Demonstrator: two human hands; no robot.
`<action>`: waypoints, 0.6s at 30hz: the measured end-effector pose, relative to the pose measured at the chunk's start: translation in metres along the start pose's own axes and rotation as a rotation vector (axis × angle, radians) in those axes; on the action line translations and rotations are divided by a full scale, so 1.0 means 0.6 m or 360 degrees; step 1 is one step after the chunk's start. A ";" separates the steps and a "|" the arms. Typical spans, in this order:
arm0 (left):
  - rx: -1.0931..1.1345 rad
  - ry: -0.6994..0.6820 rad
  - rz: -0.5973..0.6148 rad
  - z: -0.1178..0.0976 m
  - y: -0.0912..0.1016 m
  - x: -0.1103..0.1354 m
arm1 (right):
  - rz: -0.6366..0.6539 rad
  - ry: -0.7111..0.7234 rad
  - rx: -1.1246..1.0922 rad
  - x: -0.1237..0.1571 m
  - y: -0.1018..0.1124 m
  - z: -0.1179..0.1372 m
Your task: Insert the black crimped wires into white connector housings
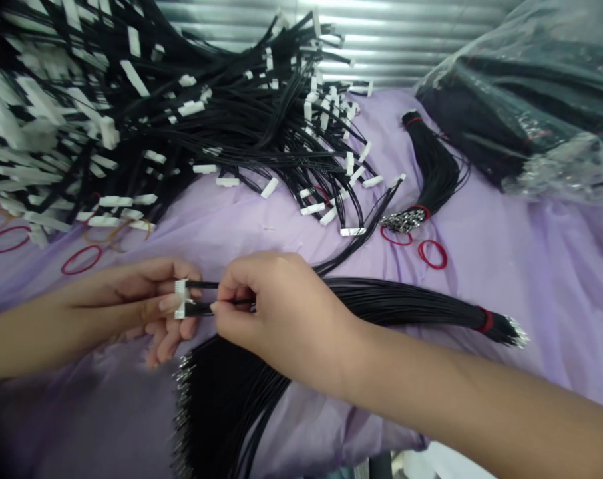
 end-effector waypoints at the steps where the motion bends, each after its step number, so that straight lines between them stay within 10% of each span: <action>1: 0.0013 0.0002 -0.0009 0.000 0.000 0.000 | 0.0010 0.0011 0.0002 0.000 -0.001 -0.001; 18: 0.0109 -0.0152 0.0000 0.048 0.025 -0.021 | 0.0001 -0.0073 -0.0150 -0.006 -0.028 -0.015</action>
Point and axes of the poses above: each hand's wrist, its own x-axis away from the middle knuckle, its own y-axis out of the back of the hand, z = x × y, the point moved 3 cm from there along -x, towards the middle knuckle, and after that the axes turned 9 degrees about x, right-handed, at the moved point
